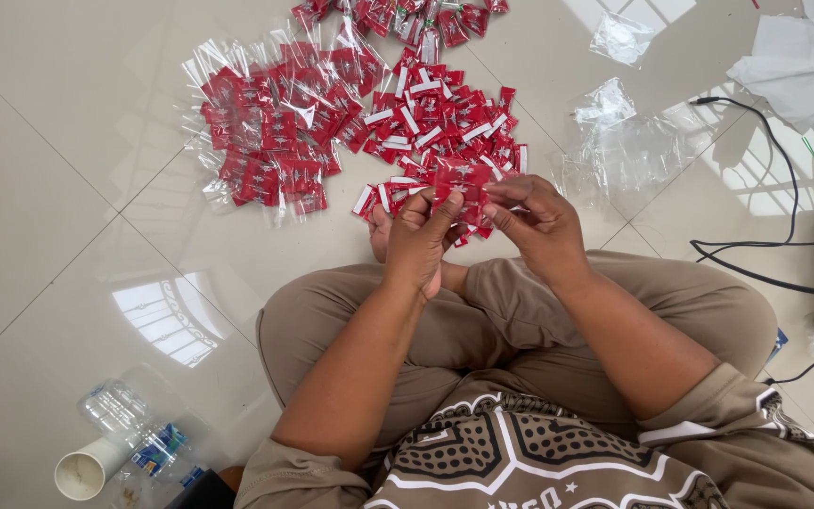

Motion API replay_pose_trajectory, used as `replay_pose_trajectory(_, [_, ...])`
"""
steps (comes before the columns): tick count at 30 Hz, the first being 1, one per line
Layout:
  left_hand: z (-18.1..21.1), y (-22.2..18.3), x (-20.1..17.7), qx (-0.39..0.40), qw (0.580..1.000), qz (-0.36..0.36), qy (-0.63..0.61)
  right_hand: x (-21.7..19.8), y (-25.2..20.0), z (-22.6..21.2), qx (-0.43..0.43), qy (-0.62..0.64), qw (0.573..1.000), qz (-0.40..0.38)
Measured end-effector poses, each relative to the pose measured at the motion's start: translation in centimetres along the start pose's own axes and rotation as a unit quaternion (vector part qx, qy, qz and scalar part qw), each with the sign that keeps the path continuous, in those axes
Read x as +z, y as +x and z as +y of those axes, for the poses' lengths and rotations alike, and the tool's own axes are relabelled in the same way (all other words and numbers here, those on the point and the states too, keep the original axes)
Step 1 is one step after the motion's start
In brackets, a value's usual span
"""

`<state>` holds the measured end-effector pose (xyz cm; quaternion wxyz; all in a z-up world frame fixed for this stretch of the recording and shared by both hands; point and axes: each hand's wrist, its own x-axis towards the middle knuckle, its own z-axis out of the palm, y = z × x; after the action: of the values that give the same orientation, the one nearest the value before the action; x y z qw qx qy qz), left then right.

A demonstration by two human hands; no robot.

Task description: A person sitting on the floor is manually sorting and packaging small red packets into clear plastic bags.

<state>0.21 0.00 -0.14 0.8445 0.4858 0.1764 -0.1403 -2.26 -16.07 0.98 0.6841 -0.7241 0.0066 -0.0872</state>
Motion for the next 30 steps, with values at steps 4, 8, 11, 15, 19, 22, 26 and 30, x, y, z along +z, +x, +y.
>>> replay_pose_trajectory(4, [0.3, -0.5, 0.3, -0.017, 1.000, -0.020, -0.009, 0.1, 0.0, 0.0, 0.005, 0.002, 1.000, 0.016])
replay_pose_trajectory(8, [-1.9, 1.2, -1.1, -0.012, 1.000, -0.020, 0.008, 0.0, -0.1, 1.1, -0.040, -0.026, 0.999, -0.004])
replay_pose_trajectory(11, [-0.7, 0.6, -0.5, -0.007, 1.000, -0.023, 0.018, 0.4, -0.4, -0.8, -0.016, -0.045, 0.999, -0.004])
replay_pose_trajectory(15, [-1.1, 0.7, -0.7, -0.012, 0.999, -0.033, 0.033, 0.3, -0.4, -0.1, -0.025, -0.046, 0.999, -0.011])
replay_pose_trajectory(19, [-1.6, 0.8, -0.7, 0.009, 0.999, -0.038, 0.022, -0.1, -0.1, 0.4, -0.055, -0.052, 0.997, -0.005])
replay_pose_trajectory(22, [-1.2, 0.2, -0.3, 0.008, 0.999, -0.054, 0.007, -0.1, 0.0, 0.4, -0.064, -0.065, 0.996, 0.007])
replay_pose_trajectory(26, [-2.7, 0.5, -0.2, -0.004, 0.998, -0.056, -0.036, 0.0, 0.2, -0.1, -0.064, -0.066, 0.996, -0.004])
replay_pose_trajectory(30, [-3.0, 1.0, -0.4, -0.006, 0.998, -0.049, -0.040, 0.3, 0.1, 0.0, -0.035, -0.049, 0.998, 0.030])
